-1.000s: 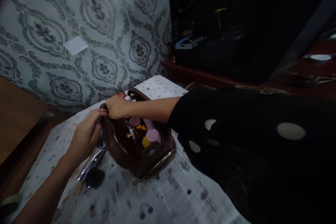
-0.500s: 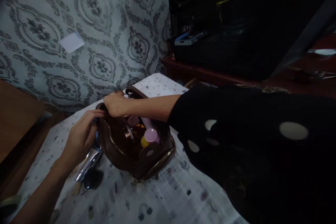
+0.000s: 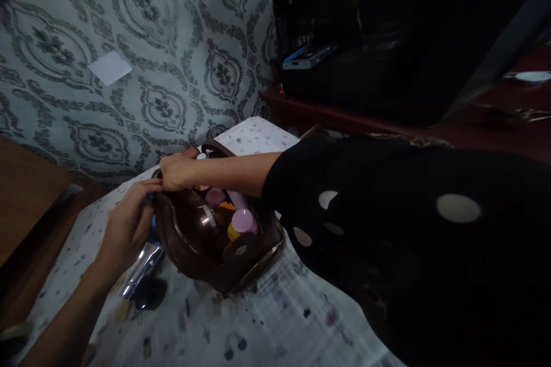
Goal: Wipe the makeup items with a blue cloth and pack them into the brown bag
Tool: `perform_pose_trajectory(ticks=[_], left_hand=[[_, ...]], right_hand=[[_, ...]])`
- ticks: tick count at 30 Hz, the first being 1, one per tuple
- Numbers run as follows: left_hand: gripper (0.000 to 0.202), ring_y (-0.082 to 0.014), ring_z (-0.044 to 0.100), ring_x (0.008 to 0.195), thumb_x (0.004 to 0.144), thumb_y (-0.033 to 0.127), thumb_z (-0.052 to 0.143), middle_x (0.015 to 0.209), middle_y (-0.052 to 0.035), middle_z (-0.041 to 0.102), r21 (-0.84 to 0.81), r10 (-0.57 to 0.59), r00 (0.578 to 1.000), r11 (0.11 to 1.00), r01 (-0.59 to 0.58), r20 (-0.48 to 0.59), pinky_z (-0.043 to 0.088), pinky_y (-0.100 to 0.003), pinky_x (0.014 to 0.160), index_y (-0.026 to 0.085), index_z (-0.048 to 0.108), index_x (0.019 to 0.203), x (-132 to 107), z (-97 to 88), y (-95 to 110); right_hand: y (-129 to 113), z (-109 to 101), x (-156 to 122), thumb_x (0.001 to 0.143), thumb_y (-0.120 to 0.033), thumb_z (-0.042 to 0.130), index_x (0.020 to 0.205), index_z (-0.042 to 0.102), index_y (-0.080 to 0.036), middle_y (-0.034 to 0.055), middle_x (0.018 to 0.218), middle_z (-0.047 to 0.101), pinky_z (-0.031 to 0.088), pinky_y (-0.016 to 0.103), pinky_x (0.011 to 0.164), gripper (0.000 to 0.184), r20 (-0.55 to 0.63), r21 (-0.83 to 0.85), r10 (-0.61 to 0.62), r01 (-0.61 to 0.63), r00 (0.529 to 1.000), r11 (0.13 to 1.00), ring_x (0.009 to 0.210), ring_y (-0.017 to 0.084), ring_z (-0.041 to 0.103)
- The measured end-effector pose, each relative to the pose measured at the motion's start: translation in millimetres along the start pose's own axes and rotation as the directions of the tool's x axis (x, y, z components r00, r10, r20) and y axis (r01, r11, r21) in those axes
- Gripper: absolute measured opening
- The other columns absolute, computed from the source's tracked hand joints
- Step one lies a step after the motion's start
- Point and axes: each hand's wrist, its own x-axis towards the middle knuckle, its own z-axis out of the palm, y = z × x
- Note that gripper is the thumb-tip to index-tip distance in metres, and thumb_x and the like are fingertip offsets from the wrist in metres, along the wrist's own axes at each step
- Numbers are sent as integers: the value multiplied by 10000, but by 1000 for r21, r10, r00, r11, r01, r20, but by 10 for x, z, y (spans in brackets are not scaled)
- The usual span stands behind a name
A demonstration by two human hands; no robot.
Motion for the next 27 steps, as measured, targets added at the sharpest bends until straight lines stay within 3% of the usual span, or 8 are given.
perform_pose_trajectory(ticks=[4, 13, 20, 27], left_hand=[[239, -212, 614, 1180, 941, 179, 371, 1284, -88, 636, -3, -4, 1000, 1000, 4, 8, 503, -346, 969, 216, 561, 1079, 8, 3, 6], [261, -202, 632, 1147, 961, 197, 354, 1250, -88, 659, -17, 12, 1000, 1000, -12, 2, 512, -329, 947, 208, 584, 1083, 37, -12, 67], [283, -212, 610, 1227, 966, 199, 359, 1341, -97, 630, -10, 20, 999, 1000, -20, 26, 499, -342, 1008, 203, 583, 1139, 9, -29, 42], [318, -217, 581, 1285, 957, 183, 370, 1422, -105, 585, 17, 28, 1000, 999, -28, 8, 482, -386, 1065, 204, 578, 1197, -3, 13, 20]], right_hand=[[-6, -6, -18, 821, -116, 699, 1105, 737, -4, 236, 1086, 755, 589, 296, 796, 307, 37, -50, -35, 36, 999, 998, 1041, 302, 733], [81, 116, 67, 762, -74, 720, 1070, 762, -89, 198, 1107, 760, 565, 290, 850, 311, -45, -110, -128, 122, 991, 986, 1061, 284, 729], [75, 78, 64, 726, -52, 735, 1037, 772, -107, 161, 1053, 781, 568, 256, 817, 318, -26, -95, -100, 97, 995, 991, 1029, 270, 740], [64, 10, 17, 772, -17, 731, 960, 741, -8, 216, 999, 767, 575, 327, 844, 188, 15, -9, -43, 43, 999, 999, 995, 298, 737]])
